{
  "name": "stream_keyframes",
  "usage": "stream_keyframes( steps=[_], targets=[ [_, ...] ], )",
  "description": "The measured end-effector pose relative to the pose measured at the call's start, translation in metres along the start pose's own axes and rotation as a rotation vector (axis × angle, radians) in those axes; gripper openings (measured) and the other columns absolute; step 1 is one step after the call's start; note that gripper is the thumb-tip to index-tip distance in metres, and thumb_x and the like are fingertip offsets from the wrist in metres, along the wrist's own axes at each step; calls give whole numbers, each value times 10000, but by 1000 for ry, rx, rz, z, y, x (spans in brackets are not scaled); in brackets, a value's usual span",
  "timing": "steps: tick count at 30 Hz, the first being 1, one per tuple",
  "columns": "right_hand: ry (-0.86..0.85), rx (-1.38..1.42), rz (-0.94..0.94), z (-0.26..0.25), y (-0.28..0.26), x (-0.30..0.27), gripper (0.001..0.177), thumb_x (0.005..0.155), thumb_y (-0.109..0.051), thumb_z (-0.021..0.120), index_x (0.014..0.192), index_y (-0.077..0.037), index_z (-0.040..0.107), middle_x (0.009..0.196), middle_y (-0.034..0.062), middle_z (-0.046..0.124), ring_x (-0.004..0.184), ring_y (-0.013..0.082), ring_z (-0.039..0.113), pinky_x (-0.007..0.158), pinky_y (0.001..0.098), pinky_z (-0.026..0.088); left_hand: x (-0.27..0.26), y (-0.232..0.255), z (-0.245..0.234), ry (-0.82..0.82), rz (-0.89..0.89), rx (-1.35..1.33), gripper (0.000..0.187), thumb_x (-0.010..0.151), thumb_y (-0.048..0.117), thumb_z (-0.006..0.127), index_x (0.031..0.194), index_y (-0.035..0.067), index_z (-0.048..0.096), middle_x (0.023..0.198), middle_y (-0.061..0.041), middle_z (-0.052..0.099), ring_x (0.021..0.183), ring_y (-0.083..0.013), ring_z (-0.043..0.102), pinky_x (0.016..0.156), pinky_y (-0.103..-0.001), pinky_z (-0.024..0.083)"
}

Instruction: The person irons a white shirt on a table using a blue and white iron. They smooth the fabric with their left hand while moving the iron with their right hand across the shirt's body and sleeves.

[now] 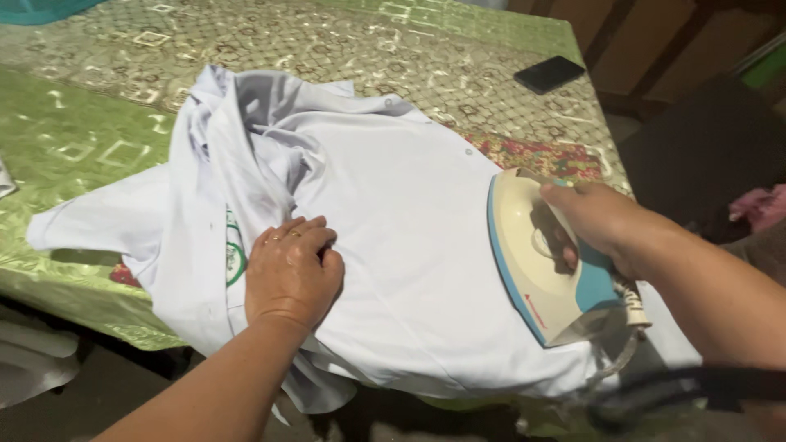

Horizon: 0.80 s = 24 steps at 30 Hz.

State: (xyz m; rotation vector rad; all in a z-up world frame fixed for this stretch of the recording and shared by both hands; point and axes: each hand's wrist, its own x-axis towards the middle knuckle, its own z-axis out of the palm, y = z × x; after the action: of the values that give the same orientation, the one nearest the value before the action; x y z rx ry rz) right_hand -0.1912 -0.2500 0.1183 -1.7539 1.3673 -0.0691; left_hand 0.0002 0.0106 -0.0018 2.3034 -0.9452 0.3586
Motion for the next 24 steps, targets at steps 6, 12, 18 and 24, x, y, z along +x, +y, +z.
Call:
stream_keyframes(
  steps=[6, 12, 18, 24],
  targets=[
    [21, 27, 52, -15, 47, -40, 531, 1067, -434, 493, 912, 62, 603, 625, 125, 544, 488, 232, 485, 512, 416, 446, 0, -2, 1, -10, 9, 0, 217, 792, 187, 618, 904, 128, 794, 1222, -34, 737, 1251, -250, 594, 1107, -439, 380],
    [55, 56, 32, -12, 44, -20, 514, 1055, -391, 439, 893, 54, 641, 613, 136, 546, 487, 241, 489, 528, 419, 455, -1, -2, 0, -29, -16, -17, 227, 803, 193, 609, 925, 127, 789, 1237, -24, 730, 1267, -239, 580, 1120, -434, 364],
    [126, 82, 115, -4, 3, 12, 532, 1094, -454, 412, 918, 15, 587, 610, 83, 485, 535, 202, 505, 555, 423, 506, -2, -3, -1, -55, -19, -34, 248, 819, 186, 594, 960, 123, 789, 1249, -24, 723, 1267, -231, 578, 1142, -419, 357],
    [78, 120, 107, -2, 33, -25, 472, 1054, -402, 445, 880, -4, 631, 611, 93, 539, 500, 208, 467, 532, 407, 463, -2, -3, 1, -32, 2, -20, 226, 807, 183, 604, 914, 114, 790, 1225, -34, 736, 1252, -235, 593, 1131, -419, 367]
  ],
)
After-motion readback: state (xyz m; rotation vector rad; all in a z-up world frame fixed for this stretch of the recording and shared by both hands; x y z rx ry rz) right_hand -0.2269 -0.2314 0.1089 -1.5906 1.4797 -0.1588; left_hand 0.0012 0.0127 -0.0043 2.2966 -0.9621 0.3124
